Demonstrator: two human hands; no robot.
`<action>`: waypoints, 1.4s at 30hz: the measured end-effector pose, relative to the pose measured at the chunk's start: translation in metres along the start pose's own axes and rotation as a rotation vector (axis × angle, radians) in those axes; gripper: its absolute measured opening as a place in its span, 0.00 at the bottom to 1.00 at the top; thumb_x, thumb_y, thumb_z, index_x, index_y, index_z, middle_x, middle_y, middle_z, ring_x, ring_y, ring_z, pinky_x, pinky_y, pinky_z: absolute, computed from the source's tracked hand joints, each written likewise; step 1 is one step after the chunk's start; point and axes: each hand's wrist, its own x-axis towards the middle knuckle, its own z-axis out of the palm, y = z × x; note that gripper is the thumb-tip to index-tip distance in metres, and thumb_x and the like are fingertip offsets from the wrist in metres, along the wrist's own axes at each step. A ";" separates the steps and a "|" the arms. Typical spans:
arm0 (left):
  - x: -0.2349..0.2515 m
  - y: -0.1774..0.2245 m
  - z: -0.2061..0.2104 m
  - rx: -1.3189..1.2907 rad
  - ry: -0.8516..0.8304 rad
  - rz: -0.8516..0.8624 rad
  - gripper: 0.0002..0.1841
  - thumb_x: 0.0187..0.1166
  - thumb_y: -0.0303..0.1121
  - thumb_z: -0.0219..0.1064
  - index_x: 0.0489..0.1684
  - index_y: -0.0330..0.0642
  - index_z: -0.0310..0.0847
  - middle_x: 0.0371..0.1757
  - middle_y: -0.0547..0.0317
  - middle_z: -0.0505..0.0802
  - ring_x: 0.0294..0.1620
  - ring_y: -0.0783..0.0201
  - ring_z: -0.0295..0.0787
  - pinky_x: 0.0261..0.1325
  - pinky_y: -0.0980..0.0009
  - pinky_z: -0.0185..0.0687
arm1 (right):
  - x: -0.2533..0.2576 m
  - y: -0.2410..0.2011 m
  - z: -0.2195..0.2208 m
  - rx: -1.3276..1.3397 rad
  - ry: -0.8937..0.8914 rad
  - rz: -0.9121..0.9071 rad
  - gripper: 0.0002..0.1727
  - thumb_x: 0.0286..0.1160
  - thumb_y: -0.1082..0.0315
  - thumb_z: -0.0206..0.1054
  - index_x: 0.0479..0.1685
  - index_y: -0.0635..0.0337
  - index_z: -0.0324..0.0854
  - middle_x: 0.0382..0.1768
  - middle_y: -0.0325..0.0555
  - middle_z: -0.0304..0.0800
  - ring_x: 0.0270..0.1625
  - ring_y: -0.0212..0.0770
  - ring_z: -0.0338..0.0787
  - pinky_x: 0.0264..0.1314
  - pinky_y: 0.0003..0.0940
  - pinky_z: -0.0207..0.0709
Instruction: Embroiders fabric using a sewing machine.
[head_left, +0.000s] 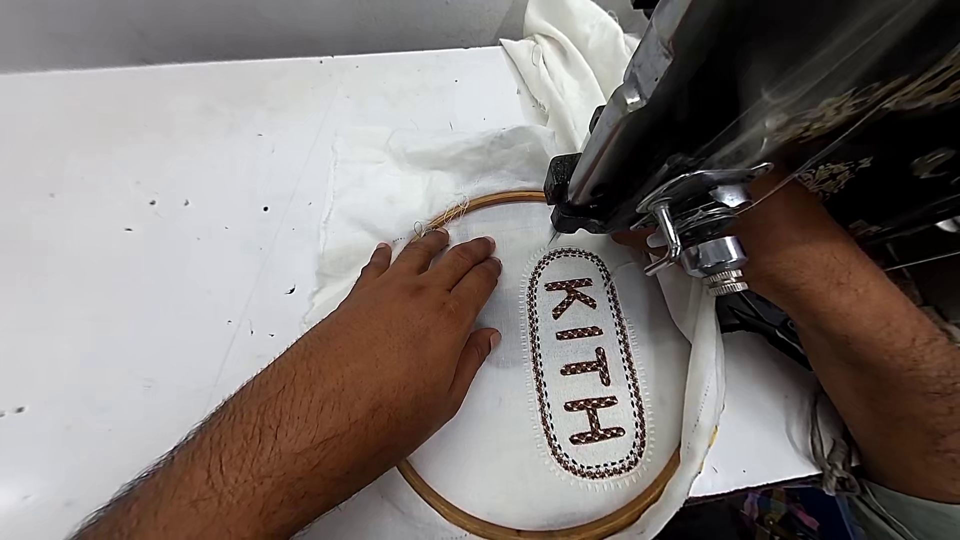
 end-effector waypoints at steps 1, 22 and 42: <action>0.000 0.000 0.000 -0.002 0.001 0.005 0.32 0.85 0.54 0.47 0.81 0.46 0.76 0.86 0.57 0.76 0.88 0.41 0.67 0.77 0.30 0.67 | 0.001 0.000 -0.002 0.025 -0.030 0.004 0.13 0.61 0.48 0.78 0.16 0.39 0.86 0.15 0.26 0.78 0.20 0.22 0.76 0.22 0.31 0.68; -0.001 0.000 -0.002 0.012 -0.014 -0.007 0.31 0.85 0.55 0.48 0.80 0.47 0.77 0.85 0.58 0.77 0.87 0.42 0.68 0.76 0.32 0.70 | 0.016 0.008 0.005 0.066 -0.100 0.019 0.16 0.53 0.46 0.80 0.07 0.30 0.80 0.09 0.21 0.73 0.13 0.19 0.70 0.14 0.29 0.62; -0.004 0.000 -0.006 0.008 -0.012 -0.010 0.30 0.83 0.53 0.52 0.77 0.47 0.80 0.84 0.57 0.79 0.85 0.41 0.71 0.73 0.36 0.75 | -0.018 -0.025 -0.011 0.056 -0.021 0.018 0.11 0.66 0.64 0.76 0.24 0.59 0.82 0.24 0.45 0.82 0.30 0.39 0.82 0.33 0.44 0.72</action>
